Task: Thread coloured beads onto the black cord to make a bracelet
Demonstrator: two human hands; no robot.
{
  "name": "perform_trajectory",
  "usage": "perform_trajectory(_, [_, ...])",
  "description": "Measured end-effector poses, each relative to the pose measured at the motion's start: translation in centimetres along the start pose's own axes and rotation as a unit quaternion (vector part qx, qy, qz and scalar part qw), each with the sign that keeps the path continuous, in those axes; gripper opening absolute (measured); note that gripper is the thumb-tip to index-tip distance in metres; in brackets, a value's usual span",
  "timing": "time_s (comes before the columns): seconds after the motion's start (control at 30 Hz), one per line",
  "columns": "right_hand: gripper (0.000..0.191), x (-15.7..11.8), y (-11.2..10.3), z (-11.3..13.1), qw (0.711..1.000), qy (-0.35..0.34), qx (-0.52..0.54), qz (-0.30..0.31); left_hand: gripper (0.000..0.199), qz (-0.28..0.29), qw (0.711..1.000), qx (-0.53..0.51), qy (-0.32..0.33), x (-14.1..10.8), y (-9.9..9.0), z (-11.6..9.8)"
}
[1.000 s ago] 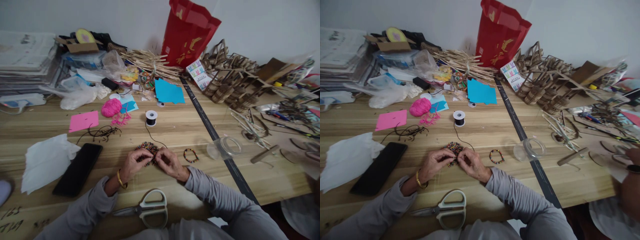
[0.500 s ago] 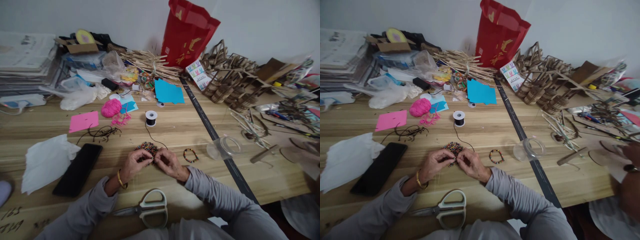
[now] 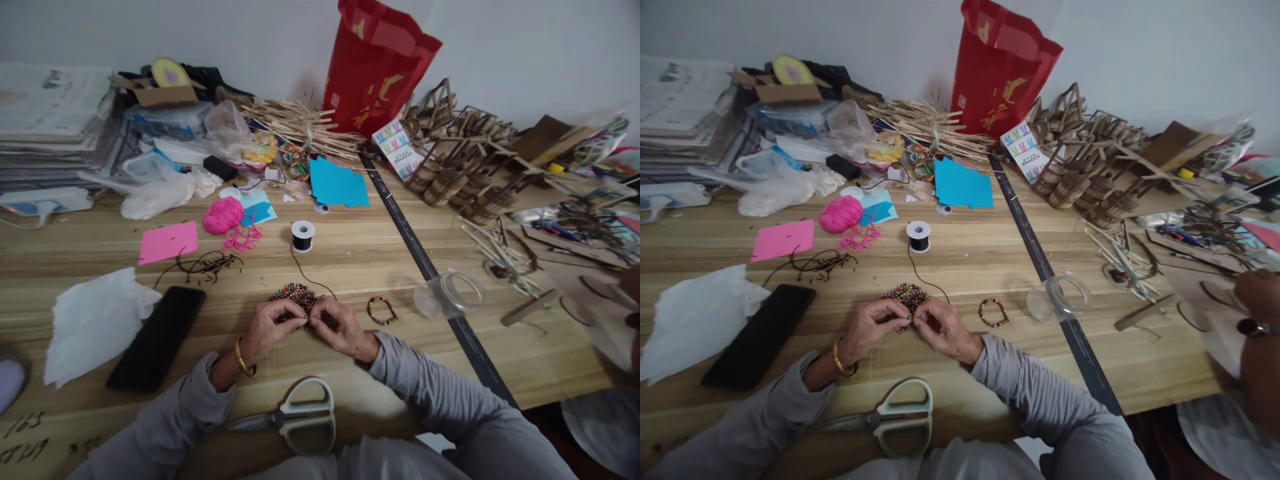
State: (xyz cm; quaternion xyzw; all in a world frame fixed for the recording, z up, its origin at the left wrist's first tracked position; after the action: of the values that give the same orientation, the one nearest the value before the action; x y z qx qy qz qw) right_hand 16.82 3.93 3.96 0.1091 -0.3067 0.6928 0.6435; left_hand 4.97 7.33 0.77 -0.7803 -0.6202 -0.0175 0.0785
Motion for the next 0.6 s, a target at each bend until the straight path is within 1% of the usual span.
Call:
perform_trajectory(0.1, [0.003, 0.3, -0.1, 0.6, 1.000, -0.010, 0.001, -0.001, 0.017, 0.008, 1.000, 0.009, 0.016, 0.0, 0.1, -0.3])
perform_trajectory(0.2, [0.012, 0.5, -0.2, 1.3, 1.000, -0.028, 0.007, 0.002, 0.018, 0.017, 0.999, 0.022, 0.026, 0.0, 0.2, -0.5])
perform_trajectory(0.27, [0.013, 0.5, 0.0, 1.7, 0.999, -0.043, 0.015, 0.010, 0.019, 0.022, 0.999, 0.030, 0.030, -0.1, 0.3, -0.7])
perform_trajectory(0.47, [0.004, 0.4, 0.0, 1.6, 0.998, -0.058, 0.010, 0.011, 0.018, 0.041, 0.998, 0.044, 0.032, -0.2, 0.6, -1.0])
perform_trajectory(0.6, [0.018, 0.1, 0.3, 1.5, 0.997, -0.055, 0.034, 0.043, 0.019, 0.039, 0.998, 0.042, 0.030, -0.2, 0.6, -1.0])
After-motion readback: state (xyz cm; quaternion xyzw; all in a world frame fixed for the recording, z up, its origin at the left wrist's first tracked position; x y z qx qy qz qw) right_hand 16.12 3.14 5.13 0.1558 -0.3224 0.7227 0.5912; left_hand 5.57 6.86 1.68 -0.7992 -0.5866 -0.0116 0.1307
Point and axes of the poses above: each hand's wrist, its own x-axis towards the middle knuckle, its own y-axis out of the palm, z = x × y, the point moved 9 cm from there along x, towards the middle knuckle, and after that the axes turned 12 degrees about -z, right-handed, at the moved point
